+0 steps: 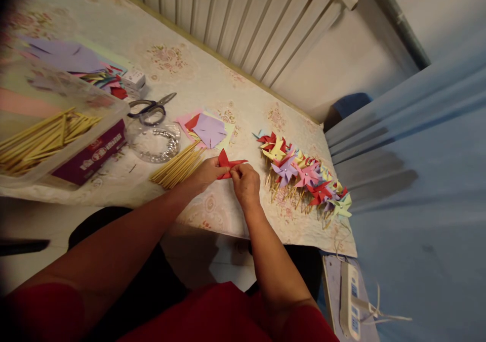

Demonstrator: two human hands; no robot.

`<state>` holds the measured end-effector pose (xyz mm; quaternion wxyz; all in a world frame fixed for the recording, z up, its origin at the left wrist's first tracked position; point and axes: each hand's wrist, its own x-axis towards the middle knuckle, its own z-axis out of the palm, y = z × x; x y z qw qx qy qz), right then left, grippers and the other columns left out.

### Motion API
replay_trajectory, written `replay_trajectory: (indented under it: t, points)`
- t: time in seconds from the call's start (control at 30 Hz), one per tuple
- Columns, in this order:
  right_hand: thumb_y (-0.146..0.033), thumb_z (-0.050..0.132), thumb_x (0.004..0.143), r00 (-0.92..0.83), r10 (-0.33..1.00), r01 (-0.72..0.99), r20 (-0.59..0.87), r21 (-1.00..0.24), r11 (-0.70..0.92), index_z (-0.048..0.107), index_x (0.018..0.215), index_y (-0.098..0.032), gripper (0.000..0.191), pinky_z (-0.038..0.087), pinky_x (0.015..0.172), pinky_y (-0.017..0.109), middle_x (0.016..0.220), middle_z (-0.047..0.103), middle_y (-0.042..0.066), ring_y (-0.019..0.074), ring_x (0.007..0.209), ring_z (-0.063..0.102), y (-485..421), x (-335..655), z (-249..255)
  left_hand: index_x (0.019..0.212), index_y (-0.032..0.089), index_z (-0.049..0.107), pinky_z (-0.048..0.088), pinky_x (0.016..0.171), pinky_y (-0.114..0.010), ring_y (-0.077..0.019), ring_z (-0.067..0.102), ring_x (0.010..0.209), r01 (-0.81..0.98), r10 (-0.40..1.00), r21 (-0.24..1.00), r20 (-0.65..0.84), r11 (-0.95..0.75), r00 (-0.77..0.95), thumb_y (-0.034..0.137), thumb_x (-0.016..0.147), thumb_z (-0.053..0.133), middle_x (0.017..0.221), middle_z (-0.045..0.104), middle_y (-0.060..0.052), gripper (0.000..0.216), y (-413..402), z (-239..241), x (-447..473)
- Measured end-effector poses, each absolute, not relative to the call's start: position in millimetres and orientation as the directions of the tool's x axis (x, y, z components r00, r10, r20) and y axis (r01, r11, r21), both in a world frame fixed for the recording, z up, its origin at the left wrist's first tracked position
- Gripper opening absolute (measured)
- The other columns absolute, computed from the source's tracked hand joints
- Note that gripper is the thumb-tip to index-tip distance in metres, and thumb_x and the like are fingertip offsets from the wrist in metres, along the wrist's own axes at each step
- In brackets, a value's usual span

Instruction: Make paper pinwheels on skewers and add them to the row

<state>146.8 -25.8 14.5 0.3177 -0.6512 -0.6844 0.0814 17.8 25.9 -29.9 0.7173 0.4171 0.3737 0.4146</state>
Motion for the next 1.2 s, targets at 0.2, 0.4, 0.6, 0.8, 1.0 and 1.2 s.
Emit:
replay_trajectory:
  t: [0.2, 0.4, 0.6, 0.8, 1.0, 1.2]
  points:
    - [-0.024, 0.055, 0.083, 0.017, 0.956, 0.877, 0.294, -0.464, 0.127, 0.065, 0.073, -0.021, 0.015, 0.041, 0.07, 0.03, 0.077, 0.065, 0.002, 0.0179, 0.073, 0.058, -25, 145, 18, 0.082, 0.012, 0.069, 0.05, 0.066, -0.023, -0.0135, 0.063, 0.071, -0.177, 0.927, 0.95, -0.19, 0.257, 0.324, 0.012, 0.068, 0.068, 0.071, 0.068, -0.002, 0.014, 26, -33, 18]
    - [-0.022, 0.054, 0.084, 0.018, 0.972, 0.916, 0.233, -0.394, 0.077, 0.066, 0.076, -0.021, 0.015, 0.042, 0.072, 0.03, 0.084, 0.068, 0.004, 0.0185, 0.077, 0.06, -25, 142, 18, 0.079, 0.012, 0.069, 0.045, 0.059, -0.02, -0.0125, 0.059, 0.068, -0.064, 0.931, 0.969, -0.209, 0.238, 0.301, 0.014, 0.069, 0.067, 0.069, 0.067, -0.001, 0.01, 24, -31, 16]
    - [-0.023, 0.051, 0.088, -0.049, 0.982, 0.973, 0.181, -0.212, 0.087, 0.068, 0.084, -0.021, 0.017, 0.04, 0.071, 0.029, 0.093, 0.068, 0.006, 0.0195, 0.084, 0.06, -29, 136, 25, 0.08, 0.012, 0.068, 0.04, 0.058, -0.02, -0.0129, 0.057, 0.069, 0.093, 0.948, 0.983, -0.177, 0.158, 0.263, 0.015, 0.073, 0.062, 0.073, 0.067, -0.002, 0.01, 20, -26, 15]
    - [-0.025, 0.055, 0.079, 0.118, 0.976, 0.812, 0.181, -0.584, 0.01, 0.063, 0.067, -0.02, 0.015, 0.04, 0.066, 0.027, 0.072, 0.064, 0.001, 0.0154, 0.067, 0.055, -23, 142, 9, 0.077, 0.012, 0.065, 0.038, 0.061, -0.024, -0.0136, 0.054, 0.069, 0.257, 0.965, 0.966, -0.083, 0.017, 0.248, 0.014, 0.076, 0.058, 0.074, 0.065, -0.003, 0.008, 19, -20, 14]
    - [-0.03, 0.057, 0.072, 0.284, 0.955, 0.587, 0.082, -0.803, -0.106, 0.059, 0.061, -0.02, 0.015, 0.038, 0.058, 0.026, 0.058, 0.056, -0.004, 0.0129, 0.056, 0.046, -21, 142, -6, 0.076, 0.012, 0.065, 0.036, 0.06, -0.024, -0.0137, 0.052, 0.066, 0.307, 0.969, 0.952, -0.087, 0.011, 0.233, 0.015, 0.076, 0.059, 0.07, 0.063, -0.002, 0.006, 18, -21, 14]
    - [-0.026, 0.053, 0.076, 0.024, 0.956, 0.813, 0.292, -0.562, 0.151, 0.063, 0.067, -0.021, 0.014, 0.041, 0.075, 0.03, 0.076, 0.063, 0.002, 0.0167, 0.075, 0.054, -25, 142, 8, 0.083, 0.01, 0.068, 0.039, 0.064, -0.024, -0.0141, 0.054, 0.07, 0.287, 0.96, 0.957, -0.109, 0.032, 0.257, 0.015, 0.078, 0.057, 0.076, 0.067, -0.003, 0.013, 19, -20, 13]
